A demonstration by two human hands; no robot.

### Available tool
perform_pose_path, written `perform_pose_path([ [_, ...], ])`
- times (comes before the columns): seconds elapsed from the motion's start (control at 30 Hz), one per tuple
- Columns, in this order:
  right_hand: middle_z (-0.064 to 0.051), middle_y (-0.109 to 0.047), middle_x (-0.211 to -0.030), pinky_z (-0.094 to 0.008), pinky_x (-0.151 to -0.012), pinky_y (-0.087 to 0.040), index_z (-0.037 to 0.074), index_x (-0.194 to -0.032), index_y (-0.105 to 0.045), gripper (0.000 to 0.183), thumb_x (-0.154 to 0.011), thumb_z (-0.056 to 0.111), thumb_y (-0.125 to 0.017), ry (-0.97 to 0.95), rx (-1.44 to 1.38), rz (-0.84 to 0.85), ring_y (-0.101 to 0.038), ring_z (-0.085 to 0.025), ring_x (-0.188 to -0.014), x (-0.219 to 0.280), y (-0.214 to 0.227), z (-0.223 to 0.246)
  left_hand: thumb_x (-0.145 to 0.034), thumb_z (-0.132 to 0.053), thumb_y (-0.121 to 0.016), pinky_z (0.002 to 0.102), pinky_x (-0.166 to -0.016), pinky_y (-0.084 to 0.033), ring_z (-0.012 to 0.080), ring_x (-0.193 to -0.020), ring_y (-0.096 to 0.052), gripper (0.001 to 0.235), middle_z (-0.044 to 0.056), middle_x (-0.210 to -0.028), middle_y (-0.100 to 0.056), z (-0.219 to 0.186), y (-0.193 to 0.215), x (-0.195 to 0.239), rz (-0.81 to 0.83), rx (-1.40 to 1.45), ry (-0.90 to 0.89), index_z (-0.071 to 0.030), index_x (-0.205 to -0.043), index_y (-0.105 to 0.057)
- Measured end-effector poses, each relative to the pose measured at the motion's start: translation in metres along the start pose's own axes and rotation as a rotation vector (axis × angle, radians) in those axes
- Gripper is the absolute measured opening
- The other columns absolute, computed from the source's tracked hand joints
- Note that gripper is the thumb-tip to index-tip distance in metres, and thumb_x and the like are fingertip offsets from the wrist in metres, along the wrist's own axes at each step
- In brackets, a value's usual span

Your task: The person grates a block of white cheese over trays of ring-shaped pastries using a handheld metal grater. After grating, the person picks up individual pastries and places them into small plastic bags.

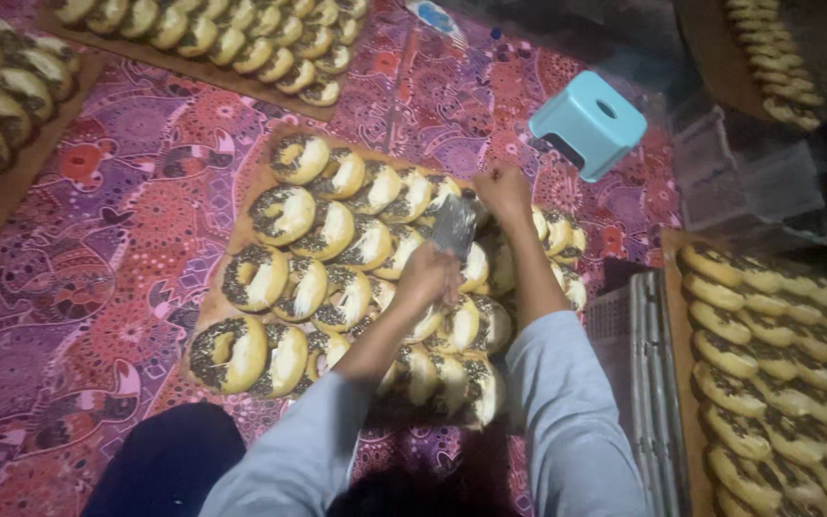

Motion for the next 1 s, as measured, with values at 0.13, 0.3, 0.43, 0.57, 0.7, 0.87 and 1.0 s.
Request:
perform_pose_path([
  [0.13,-0.023,-0.070,-0.077,-0.048,-0.069,-0.055,0.002,-0.085,-0.070,0.030,-0.085,0.032,-0.069,0.081,0.039,-0.016,-0.071,-0.040,-0.073,0.016,0.004,0.003,-0.104,-0.013,-0.046,0.035,-0.035,-0.040,0.0199,-0.040,-0.053,0.017,0.014,-0.063,-0.060,0.010,-0.018,-0.051,-0.012,-0.011,-0.055,0.003,-0.099,-0.044],
  [0.3,-0.027,-0.070,-0.082,-0.055,-0.073,-0.054,0.002,-0.094,-0.070,0.027,-0.088,0.028,-0.068,0.148,0.252,-0.020,-0.069,-0.047,-0.078,0.027,-0.018,-0.005,-0.103,-0.011,-0.048,0.034,-0.035,-0.045,0.0212,-0.040,-0.059,0.017,0.014,-0.061,-0.062,0.035,-0.020,-0.077,0.020,-0.035,-0.066,0.004,-0.095,-0.049],
  [0.43,-0.028,-0.071,-0.087,-0.057,-0.078,-0.053,0.002,-0.093,-0.070,0.023,-0.088,0.025,-0.067,0.151,0.270,-0.033,-0.069,-0.047,-0.083,0.022,-0.029,-0.022,-0.103,-0.013,-0.047,0.036,-0.031,-0.041,0.0210,-0.039,-0.059,0.019,0.014,-0.059,-0.062,0.053,-0.021,-0.079,-0.014,-0.133,-0.026,0.003,-0.093,-0.046],
  [0.57,-0.029,-0.071,-0.090,-0.056,-0.083,-0.054,0.002,-0.094,-0.070,0.023,-0.088,0.024,-0.067,0.146,0.262,-0.018,-0.069,-0.047,-0.087,0.011,-0.038,-0.026,-0.102,-0.012,-0.049,0.035,-0.034,-0.044,0.0209,-0.038,-0.058,0.017,0.014,-0.061,-0.063,0.047,-0.018,-0.070,-0.022,-0.124,-0.061,0.003,-0.099,-0.041],
  [0.7,-0.030,-0.070,-0.088,-0.056,-0.079,-0.053,-0.001,-0.092,-0.070,0.027,-0.086,0.026,-0.070,0.153,0.252,0.008,-0.068,-0.048,-0.085,0.015,-0.037,-0.033,-0.103,-0.012,-0.046,0.033,-0.034,-0.045,0.0189,-0.040,-0.058,0.016,0.012,-0.064,-0.063,0.038,-0.022,-0.033,0.008,-0.122,-0.014,0.003,-0.108,-0.045],
  [0.87,-0.029,-0.069,-0.084,-0.050,-0.074,-0.055,-0.002,-0.094,-0.070,0.028,-0.086,0.025,-0.065,0.031,0.078,0.018,-0.069,-0.043,-0.077,0.000,-0.020,-0.037,-0.104,-0.013,-0.045,0.031,-0.037,-0.044,0.0160,-0.043,-0.057,0.020,0.009,-0.066,-0.062,0.017,-0.028,0.020,0.007,-0.149,0.045,0.002,-0.116,-0.047],
  [1.0,-0.023,-0.071,-0.080,-0.047,-0.067,-0.053,0.000,-0.088,-0.072,0.031,-0.084,0.031,-0.069,0.009,0.043,-0.002,-0.070,-0.039,-0.073,0.000,0.015,-0.057,-0.107,-0.016,-0.043,0.031,-0.037,-0.043,0.0163,-0.043,-0.057,0.023,0.010,-0.064,-0.061,0.021,-0.045,0.020,0.004,-0.149,0.048,0.006,-0.111,-0.049],
])
Point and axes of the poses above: each hand's wrist, its own x-axis away from the middle knuckle, its own y-axis out of the back of the hand, z = x × y, the point moved 3 cm from there along -x, towards the middle knuckle
